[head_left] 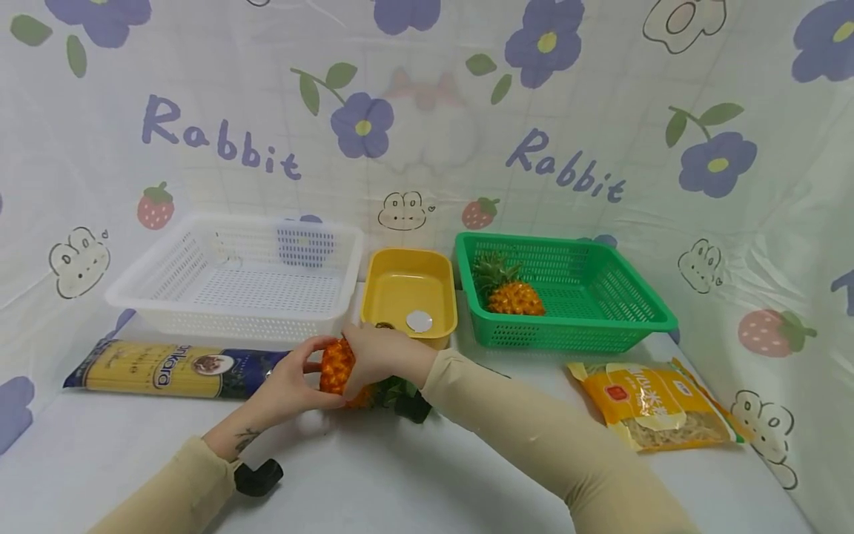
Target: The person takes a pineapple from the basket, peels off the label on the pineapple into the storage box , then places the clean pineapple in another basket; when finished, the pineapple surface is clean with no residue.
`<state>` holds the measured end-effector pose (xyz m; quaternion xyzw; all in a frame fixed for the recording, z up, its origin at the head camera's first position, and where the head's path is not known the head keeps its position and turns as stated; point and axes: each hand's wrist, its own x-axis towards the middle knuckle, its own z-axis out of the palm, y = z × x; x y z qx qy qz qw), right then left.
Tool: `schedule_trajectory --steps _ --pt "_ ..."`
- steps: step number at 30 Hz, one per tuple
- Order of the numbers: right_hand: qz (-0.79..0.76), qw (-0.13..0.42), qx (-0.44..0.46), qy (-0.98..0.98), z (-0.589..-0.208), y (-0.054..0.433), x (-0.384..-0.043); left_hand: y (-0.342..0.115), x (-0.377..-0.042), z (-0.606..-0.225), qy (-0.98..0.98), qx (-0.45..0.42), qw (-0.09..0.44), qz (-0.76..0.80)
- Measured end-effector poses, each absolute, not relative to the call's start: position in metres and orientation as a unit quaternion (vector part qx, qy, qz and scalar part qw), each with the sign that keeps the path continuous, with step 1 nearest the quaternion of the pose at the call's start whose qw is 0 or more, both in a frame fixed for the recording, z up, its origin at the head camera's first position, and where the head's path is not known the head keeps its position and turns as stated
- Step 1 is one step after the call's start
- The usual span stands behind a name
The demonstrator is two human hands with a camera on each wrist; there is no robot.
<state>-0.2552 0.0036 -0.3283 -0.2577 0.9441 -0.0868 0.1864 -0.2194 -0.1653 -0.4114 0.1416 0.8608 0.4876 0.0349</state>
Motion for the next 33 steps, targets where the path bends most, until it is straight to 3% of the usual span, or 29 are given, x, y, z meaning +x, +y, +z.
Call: schedule_trajectory --steps 8,12,16,21,25,33 --pt "-0.077 0.174 -0.237 0.953 -0.329 -0.002 -0.251 -0.192 -0.205 -0.391 0.875 0.1 -0.012 0.474" --pt "-0.07 0.17 -0.238 0.954 -0.328 -0.002 -0.25 -0.21 -0.2 -0.378 0.865 0.024 -0.085 0.493" --pt "-0.083 0.17 -0.231 0.954 -0.329 -0.001 -0.249 -0.228 -0.203 -0.369 0.759 -0.079 -0.132 0.633" --pt "-0.097 0.175 -0.23 0.952 -0.333 -0.002 -0.245 -0.251 -0.216 -0.361 0.56 -0.196 -0.097 0.799" --pt "-0.094 0.177 -0.235 0.951 -0.335 -0.003 -0.246 -0.26 -0.229 -0.358 0.464 -0.24 -0.069 0.85" --pt "-0.085 0.184 -0.231 0.952 -0.336 -0.005 -0.245 -0.267 -0.251 -0.363 0.353 -0.264 -0.095 0.893"
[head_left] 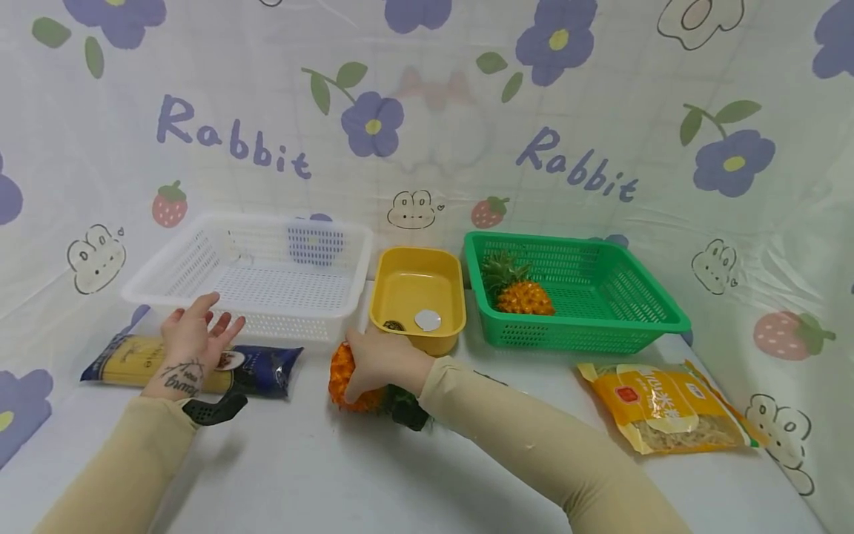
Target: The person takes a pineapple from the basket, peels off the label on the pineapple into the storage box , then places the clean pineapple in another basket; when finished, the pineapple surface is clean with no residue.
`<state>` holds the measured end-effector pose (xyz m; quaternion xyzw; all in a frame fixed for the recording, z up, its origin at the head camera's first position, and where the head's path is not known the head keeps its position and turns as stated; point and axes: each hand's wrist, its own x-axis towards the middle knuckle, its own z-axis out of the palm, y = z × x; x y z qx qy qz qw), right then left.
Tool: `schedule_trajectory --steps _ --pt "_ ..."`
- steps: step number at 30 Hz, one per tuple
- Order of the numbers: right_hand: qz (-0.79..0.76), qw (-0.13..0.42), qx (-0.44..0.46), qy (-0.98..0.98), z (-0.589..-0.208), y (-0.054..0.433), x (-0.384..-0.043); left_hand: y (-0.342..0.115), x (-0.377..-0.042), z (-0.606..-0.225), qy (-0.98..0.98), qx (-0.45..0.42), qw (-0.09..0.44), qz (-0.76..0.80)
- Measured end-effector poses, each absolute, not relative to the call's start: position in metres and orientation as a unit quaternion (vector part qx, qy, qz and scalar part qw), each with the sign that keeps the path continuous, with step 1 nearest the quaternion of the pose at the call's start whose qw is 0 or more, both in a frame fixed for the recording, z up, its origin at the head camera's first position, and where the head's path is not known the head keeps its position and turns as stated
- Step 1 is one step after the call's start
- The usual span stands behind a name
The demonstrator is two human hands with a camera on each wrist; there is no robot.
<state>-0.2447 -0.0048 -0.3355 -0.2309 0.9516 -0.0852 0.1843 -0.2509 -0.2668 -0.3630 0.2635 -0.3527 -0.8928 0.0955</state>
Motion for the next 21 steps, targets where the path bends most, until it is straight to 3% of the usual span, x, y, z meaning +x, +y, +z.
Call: schedule_trajectory --steps 8,21 --pt "-0.073 0.171 -0.23 0.955 -0.337 -0.006 -0.244 -0.27 -0.26 -0.365 -0.318 0.244 0.148 -0.904" --pt "-0.035 0.127 -0.275 0.952 -0.34 -0.01 -0.228 -0.273 -0.262 -0.368 -0.352 0.256 0.154 -0.887"
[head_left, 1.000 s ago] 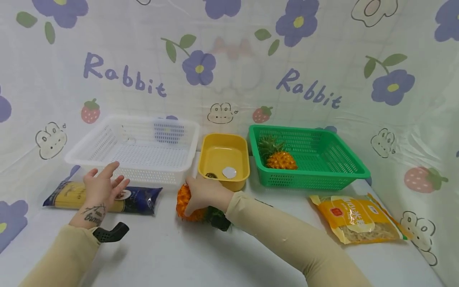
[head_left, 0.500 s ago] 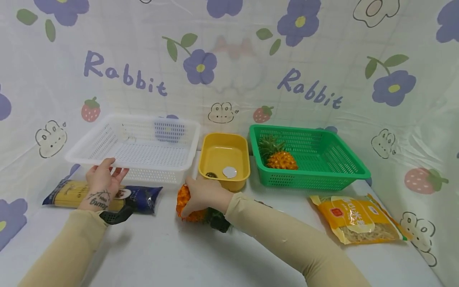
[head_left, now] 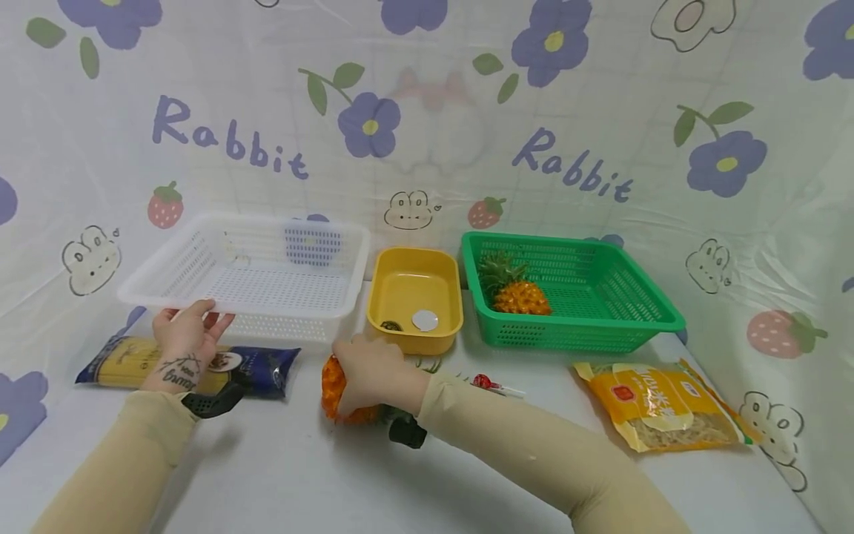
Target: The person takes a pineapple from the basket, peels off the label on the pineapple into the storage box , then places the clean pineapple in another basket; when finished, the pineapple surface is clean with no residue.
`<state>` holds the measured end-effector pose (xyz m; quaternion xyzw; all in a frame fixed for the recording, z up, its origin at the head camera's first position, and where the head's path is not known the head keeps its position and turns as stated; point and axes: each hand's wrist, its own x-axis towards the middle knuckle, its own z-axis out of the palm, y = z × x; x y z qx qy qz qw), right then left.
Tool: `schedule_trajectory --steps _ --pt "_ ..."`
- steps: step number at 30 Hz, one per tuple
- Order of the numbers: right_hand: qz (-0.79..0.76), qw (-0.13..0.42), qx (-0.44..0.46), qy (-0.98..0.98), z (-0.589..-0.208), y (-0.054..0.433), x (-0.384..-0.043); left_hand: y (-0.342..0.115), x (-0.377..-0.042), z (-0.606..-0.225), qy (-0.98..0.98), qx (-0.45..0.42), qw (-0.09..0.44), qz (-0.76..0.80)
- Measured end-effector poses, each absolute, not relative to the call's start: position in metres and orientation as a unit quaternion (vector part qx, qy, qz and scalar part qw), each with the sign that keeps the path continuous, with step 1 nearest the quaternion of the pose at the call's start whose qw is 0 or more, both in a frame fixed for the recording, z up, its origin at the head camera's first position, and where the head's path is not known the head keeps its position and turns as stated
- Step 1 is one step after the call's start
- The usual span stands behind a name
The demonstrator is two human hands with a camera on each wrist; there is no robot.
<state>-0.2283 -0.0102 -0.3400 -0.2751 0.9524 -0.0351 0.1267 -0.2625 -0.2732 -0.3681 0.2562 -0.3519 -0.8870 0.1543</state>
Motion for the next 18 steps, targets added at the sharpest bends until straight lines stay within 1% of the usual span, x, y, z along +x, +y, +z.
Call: schedule_trajectory --steps 8,12,14,18 --pt "-0.008 0.123 -0.351 0.928 -0.34 -0.009 -0.211 -0.273 -0.264 -0.37 -0.354 0.251 0.162 -0.886" --pt "0.007 0.136 -0.4 0.906 -0.339 -0.005 -0.205 -0.273 -0.264 -0.37 -0.359 0.255 0.165 -0.883" --pt "0.007 0.151 -0.428 0.891 -0.337 -0.003 -0.203 -0.272 -0.264 -0.371 -0.365 0.258 0.17 -0.878" --pt "0.005 0.17 -0.502 0.848 -0.334 0.006 -0.202 -0.271 -0.263 -0.37 -0.367 0.261 0.173 -0.876"
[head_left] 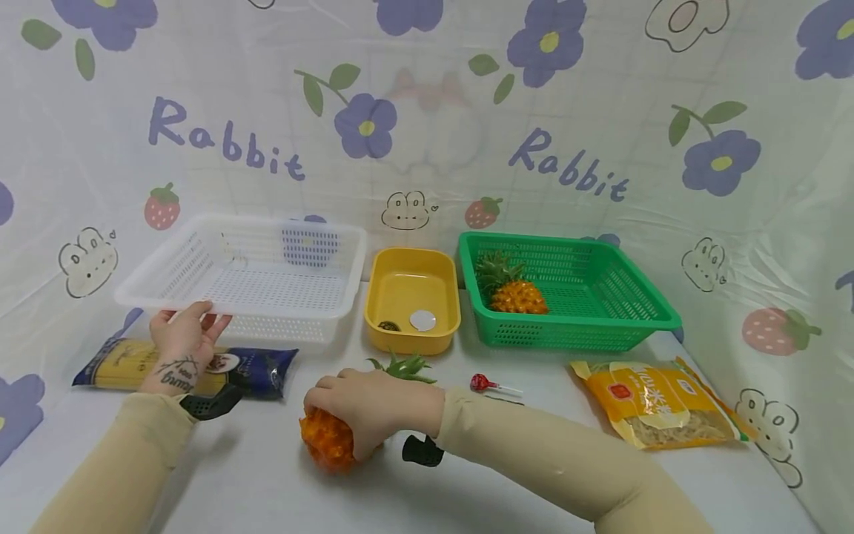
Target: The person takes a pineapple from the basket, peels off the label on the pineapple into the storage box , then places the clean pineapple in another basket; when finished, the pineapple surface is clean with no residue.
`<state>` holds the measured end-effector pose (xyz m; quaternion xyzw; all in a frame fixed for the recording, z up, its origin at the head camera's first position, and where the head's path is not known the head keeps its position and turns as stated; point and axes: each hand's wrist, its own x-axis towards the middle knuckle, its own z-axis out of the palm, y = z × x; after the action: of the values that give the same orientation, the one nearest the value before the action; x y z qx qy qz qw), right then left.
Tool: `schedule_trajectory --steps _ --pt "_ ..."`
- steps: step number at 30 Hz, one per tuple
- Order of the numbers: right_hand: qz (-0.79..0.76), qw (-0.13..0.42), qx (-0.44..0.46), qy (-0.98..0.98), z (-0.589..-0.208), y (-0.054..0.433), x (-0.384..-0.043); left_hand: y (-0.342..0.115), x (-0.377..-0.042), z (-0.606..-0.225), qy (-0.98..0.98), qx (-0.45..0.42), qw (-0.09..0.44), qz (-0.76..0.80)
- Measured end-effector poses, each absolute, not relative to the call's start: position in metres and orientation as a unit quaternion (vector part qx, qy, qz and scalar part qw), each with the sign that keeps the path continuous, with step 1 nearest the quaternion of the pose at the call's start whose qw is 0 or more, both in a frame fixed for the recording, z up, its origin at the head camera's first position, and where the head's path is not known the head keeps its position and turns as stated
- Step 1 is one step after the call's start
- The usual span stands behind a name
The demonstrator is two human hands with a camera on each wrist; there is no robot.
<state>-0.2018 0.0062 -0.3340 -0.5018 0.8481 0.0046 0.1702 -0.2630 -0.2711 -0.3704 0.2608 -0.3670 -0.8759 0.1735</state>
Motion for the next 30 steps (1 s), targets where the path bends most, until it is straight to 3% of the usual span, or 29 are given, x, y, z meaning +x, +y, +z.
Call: schedule_trajectory --steps 6,13,17,25,30 --pt "0.006 0.166 -0.604 0.78 -0.331 0.023 -0.202 -0.272 -0.262 -0.369 -0.36 0.259 0.156 -0.883" --pt "0.028 0.18 -0.61 0.771 -0.328 0.034 -0.205 -0.274 -0.263 -0.371 -0.357 0.253 0.159 -0.885" --pt "0.024 0.203 -0.558 0.804 -0.32 0.033 -0.202 -0.273 -0.262 -0.37 -0.351 0.257 0.157 -0.886" --pt "-0.016 0.19 -0.322 0.927 -0.318 0.023 -0.179 -0.272 -0.261 -0.371 -0.358 0.255 0.16 -0.884" --pt "0.018 0.194 -0.308 0.931 -0.321 0.022 -0.175 -0.272 -0.261 -0.369 -0.353 0.258 0.158 -0.885"
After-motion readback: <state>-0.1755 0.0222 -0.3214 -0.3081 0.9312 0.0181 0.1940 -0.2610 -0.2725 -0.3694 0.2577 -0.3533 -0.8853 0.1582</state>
